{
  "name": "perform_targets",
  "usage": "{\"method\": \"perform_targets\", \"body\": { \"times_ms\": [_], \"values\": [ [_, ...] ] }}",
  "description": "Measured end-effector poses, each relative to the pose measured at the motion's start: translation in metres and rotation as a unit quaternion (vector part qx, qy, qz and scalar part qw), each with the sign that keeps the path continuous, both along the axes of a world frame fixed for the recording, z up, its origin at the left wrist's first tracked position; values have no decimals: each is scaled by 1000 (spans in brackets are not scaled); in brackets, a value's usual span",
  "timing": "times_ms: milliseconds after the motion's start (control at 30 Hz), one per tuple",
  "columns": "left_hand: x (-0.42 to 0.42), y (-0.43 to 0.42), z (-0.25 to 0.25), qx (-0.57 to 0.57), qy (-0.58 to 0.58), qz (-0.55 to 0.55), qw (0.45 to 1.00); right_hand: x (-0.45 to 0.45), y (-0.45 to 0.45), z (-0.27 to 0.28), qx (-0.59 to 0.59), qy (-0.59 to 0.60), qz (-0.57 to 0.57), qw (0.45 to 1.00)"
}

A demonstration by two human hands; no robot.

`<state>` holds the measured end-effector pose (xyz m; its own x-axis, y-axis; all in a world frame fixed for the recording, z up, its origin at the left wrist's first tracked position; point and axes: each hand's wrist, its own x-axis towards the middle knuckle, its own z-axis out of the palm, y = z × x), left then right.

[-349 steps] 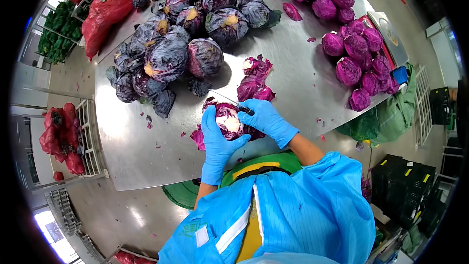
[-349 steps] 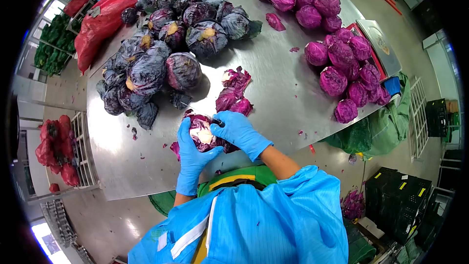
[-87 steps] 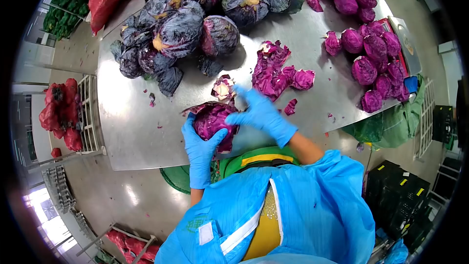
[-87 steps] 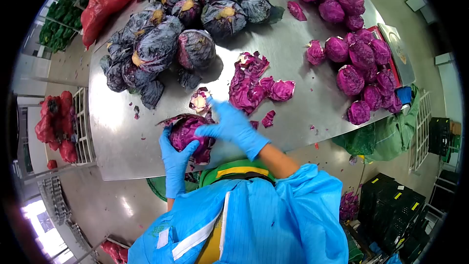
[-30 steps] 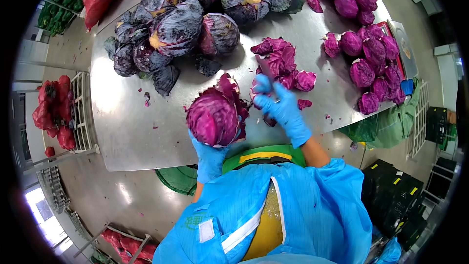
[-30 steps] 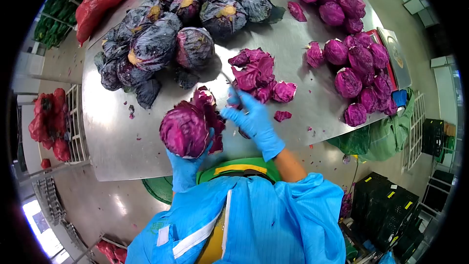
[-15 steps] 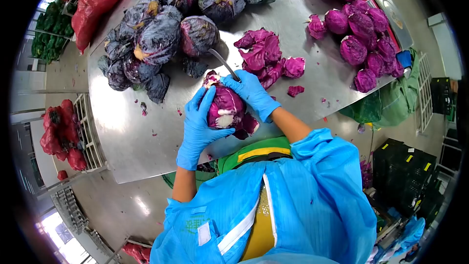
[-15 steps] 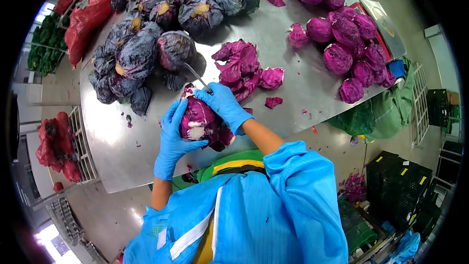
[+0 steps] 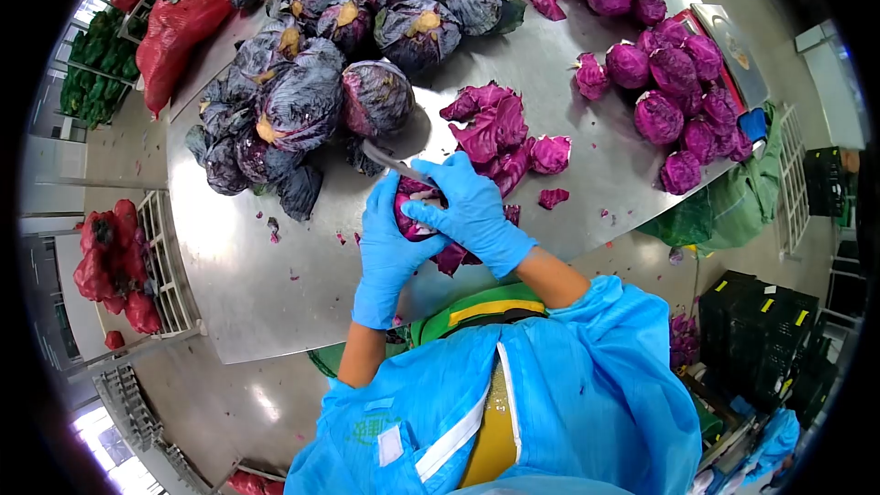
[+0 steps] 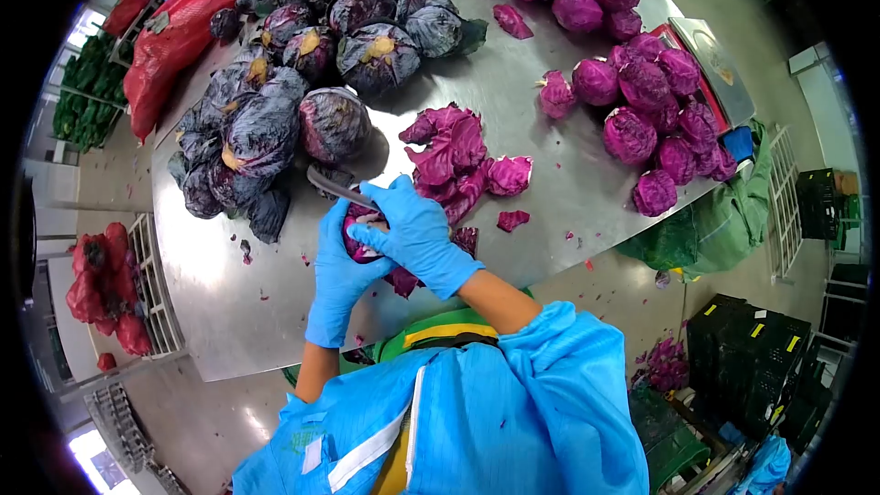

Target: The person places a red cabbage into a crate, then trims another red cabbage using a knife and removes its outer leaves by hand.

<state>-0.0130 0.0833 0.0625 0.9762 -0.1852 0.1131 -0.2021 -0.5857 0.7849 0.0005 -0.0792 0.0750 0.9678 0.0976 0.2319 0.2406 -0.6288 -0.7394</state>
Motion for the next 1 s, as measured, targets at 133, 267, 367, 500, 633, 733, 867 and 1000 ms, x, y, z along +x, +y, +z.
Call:
{"method": "perform_targets", "body": {
  "times_ms": [133, 267, 367, 500, 633, 733, 867, 1000],
  "values": [
    [-1, -7, 12, 55, -17, 7, 998, 22, 0, -29, 28, -60, -30, 997],
    [-19, -2, -12, -97, -21, 71, 993, 34, -39, -76, -77, -40, -105, 991],
    [-28, -2, -10, -228, 60, 166, 958, 7, -42, -69, 161, -28, -126, 979],
    [-32, 2, -5, -180, 100, 213, 955, -75, -47, -29, 386, 338, -13, 858],
    [-28, 10, -12, -206, 131, 176, 953, -93, -44, -14, 330, 339, -17, 881],
    [-25, 7, 7, -181, 163, 140, 960, -75, -32, -19, 242, 166, 12, 956],
    [-26, 12, -9, -7, 74, 96, 993, -61, -12, -23, 21, 5, 9, 1000],
    [-27, 8, -10, -99, 111, 116, 982, -52, -9, -20, -63, 16, 30, 997]
  ]
}}
